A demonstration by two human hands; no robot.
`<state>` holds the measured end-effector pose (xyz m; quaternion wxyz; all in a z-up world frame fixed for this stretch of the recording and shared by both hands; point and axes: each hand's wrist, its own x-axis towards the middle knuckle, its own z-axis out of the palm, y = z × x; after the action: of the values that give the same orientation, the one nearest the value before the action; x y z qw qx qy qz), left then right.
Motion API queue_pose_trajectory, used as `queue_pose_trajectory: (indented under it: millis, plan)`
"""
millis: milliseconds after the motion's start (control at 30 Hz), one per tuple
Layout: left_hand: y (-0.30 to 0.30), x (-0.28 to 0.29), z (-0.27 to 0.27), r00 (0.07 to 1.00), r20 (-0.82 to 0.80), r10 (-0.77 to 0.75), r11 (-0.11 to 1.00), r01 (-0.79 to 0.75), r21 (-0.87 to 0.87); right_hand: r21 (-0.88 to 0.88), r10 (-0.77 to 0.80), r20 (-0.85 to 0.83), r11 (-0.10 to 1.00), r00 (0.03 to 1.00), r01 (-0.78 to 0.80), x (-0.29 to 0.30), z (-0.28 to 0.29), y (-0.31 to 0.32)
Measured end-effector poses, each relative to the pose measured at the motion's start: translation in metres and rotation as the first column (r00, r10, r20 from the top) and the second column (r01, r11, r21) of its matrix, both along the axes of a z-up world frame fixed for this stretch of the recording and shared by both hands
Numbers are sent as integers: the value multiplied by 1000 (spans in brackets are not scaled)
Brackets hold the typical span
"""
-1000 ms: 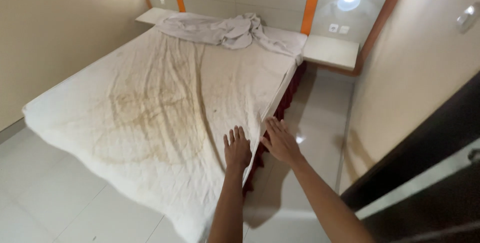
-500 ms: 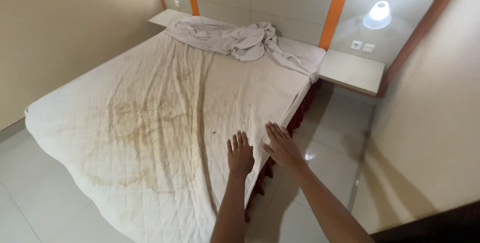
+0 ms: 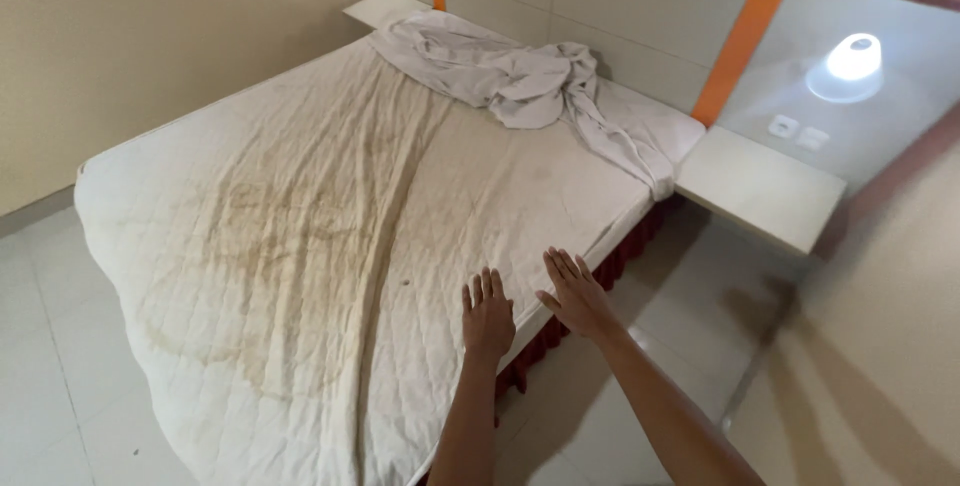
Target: The person spreads a white quilted mattress protector over a mattress, smoothing it out and tucking the edges under the mattress on all sides.
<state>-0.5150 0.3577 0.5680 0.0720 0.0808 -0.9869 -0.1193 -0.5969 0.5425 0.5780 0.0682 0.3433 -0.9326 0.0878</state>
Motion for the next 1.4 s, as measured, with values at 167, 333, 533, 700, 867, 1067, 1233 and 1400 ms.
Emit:
queue_pose_trajectory:
  millis: [167, 333, 533, 700, 867, 1067, 1233, 1400]
  plan:
    - [5, -48, -16, 997, 16, 76, 997, -76, 2, -7, 86, -23, 996, 996, -86, -69, -21, 9]
    - [12, -106, -41, 991, -9, 131, 991, -131, -5, -22, 158, -5, 987, 987, -158, -127, -38, 3]
    - [12, -171, -56, 984, -83, 155, 988, -155, 14, -19, 269, -52, 963, 962, -270, -198, -52, -16]
    - [7, -209, -73, 976, -78, 203, 979, -204, -8, -62, 345, 27, 937, 938, -343, -243, -54, -27]
    - [16, -230, -79, 964, -24, 265, 964, -265, -21, -70, 399, 43, 916, 916, -396, -277, -62, -24]
    - [37, -269, -106, 924, -1, 383, 921, -382, -72, -87, 513, 35, 857, 858, -509, -335, -67, -17]
    - [91, -296, -125, 866, 36, 500, 866, -497, -56, -66, 619, 42, 785, 784, -616, -379, -92, 17]
    - [129, -330, -132, 800, 29, 599, 800, -598, -47, -16, 704, 43, 710, 709, -704, -431, -101, 35]
